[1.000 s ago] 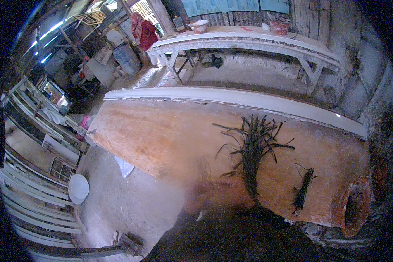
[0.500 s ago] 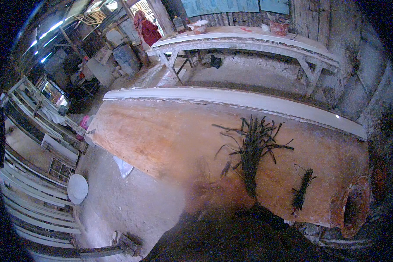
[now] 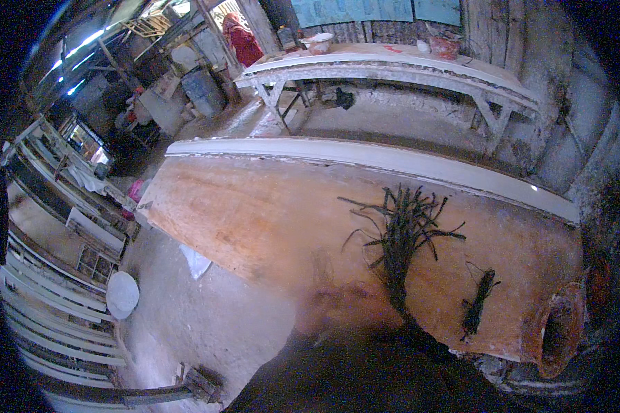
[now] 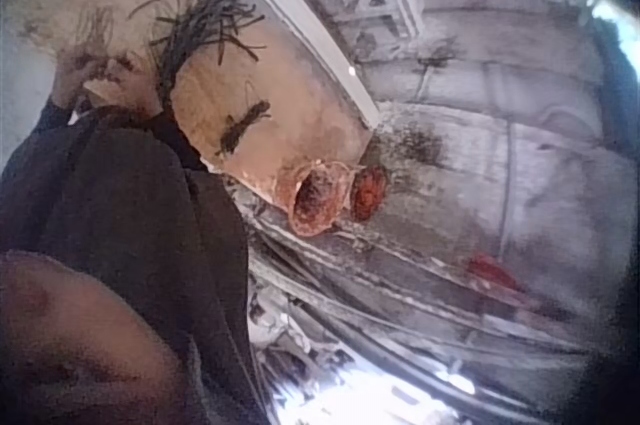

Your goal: The person repeatedly picks up thin dark strands from a wooden table, aligns them, and ties them into small bundles using a thin strip of material. The person works one bundle at a time, placing each finished bundle on the table.

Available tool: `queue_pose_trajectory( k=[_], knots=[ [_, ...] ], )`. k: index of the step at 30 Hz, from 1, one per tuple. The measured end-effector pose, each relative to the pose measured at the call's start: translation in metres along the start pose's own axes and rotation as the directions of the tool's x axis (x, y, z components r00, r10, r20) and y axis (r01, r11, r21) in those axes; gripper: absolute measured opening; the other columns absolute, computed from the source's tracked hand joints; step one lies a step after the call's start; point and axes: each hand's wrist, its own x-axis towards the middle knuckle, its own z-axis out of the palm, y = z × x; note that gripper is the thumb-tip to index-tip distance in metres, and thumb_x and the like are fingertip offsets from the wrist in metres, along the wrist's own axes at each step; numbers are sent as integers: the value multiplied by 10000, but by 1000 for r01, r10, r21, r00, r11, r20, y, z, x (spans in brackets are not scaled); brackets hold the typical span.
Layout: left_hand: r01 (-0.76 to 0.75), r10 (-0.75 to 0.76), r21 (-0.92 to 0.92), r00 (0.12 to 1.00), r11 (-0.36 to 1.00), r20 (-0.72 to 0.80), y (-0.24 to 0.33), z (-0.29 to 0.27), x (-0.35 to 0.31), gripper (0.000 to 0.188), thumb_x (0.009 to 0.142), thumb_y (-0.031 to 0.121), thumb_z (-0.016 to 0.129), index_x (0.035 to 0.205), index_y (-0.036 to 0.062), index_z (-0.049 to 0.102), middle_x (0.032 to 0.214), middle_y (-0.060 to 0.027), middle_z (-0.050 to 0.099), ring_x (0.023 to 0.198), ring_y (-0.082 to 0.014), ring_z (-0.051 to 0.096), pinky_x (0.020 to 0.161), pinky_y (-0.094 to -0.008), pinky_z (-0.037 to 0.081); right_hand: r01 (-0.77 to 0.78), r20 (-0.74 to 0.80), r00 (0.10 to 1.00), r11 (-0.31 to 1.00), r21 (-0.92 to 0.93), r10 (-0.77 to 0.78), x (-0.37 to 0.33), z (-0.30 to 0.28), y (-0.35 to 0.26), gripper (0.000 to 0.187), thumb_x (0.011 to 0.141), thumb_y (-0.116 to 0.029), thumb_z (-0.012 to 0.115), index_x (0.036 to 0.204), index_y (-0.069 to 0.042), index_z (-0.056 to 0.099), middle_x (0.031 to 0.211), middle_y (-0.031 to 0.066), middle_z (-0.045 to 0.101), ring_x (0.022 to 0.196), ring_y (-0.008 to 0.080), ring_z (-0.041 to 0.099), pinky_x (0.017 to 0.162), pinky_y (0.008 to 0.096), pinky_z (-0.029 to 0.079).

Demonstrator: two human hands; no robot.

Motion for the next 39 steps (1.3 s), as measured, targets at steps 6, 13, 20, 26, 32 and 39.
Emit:
queue_pose_trajectory(
  k=[6, 13, 20, 26, 32, 39],
  knots=[
    [-163, 168, 183, 986, 970, -13, -8, -3, 0, 157, 726, -25, 573, 872, 30, 581, 874, -67, 563, 751, -142, 547, 626, -239, 460, 13, -98, 994, 964, -266, -41, -5, 17, -19, 138, 808, -113, 533, 881, -2, 568, 809, 18, 570, 736, 83, 500, 681, 225, 407],
    [-26, 20, -76, 996, 997, -82, -4, 2, -3, 118, 738, -26, 560, 848, 14, 576, 878, -69, 577, 745, -128, 542, 632, -238, 454, 125, -17, 991, 953, -275, -135, -3, 15, -14, 108, 786, -79, 557, 861, -4, 575, 809, 37, 586, 760, 87, 517, 699, 225, 412],
    [137, -133, 20, 981, 990, -143, -46, -16, 5, 40, 755, 15, 561, 794, 18, 567, 810, -72, 594, 699, -132, 547, 611, -251, 451, 275, -23, 952, 889, -365, -304, 7, 1, 20, 142, 789, -58, 534, 809, -61, 393, 768, 7, 422, 685, 62, 392, 624, 208, 352],
    [-30, -18, -247, 982, 969, -190, -5, -15, 13, 39, 767, 45, 555, 789, 19, 537, 748, -82, 597, 652, -134, 552, 591, -257, 463, 350, 120, 936, 837, -421, -331, 7, 6, 10, 153, 788, -73, 528, 784, -76, 375, 730, -10, 354, 669, 67, 327, 612, 195, 300],
    [48, -48, -2, 995, 999, -92, 6, -27, 13, 115, 752, 55, 580, 850, 23, 529, 767, -67, 586, 663, -121, 550, 561, -225, 458, 280, 159, 959, 710, -647, -234, 2, 13, -12, 157, 763, -115, 584, 821, -29, 466, 822, 29, 496, 722, 95, 451, 653, 242, 386],
    [20, -36, 115, 989, 993, 141, -5, -6, 7, 270, 729, 63, 604, 981, 43, 510, 905, -31, 527, 832, -127, 522, 702, -265, 437, 122, -62, 984, 883, -453, -168, 3, 11, -16, 154, 760, -100, 590, 834, -14, 487, 770, 22, 534, 647, 99, 508, 636, 252, 432]
  ],
)
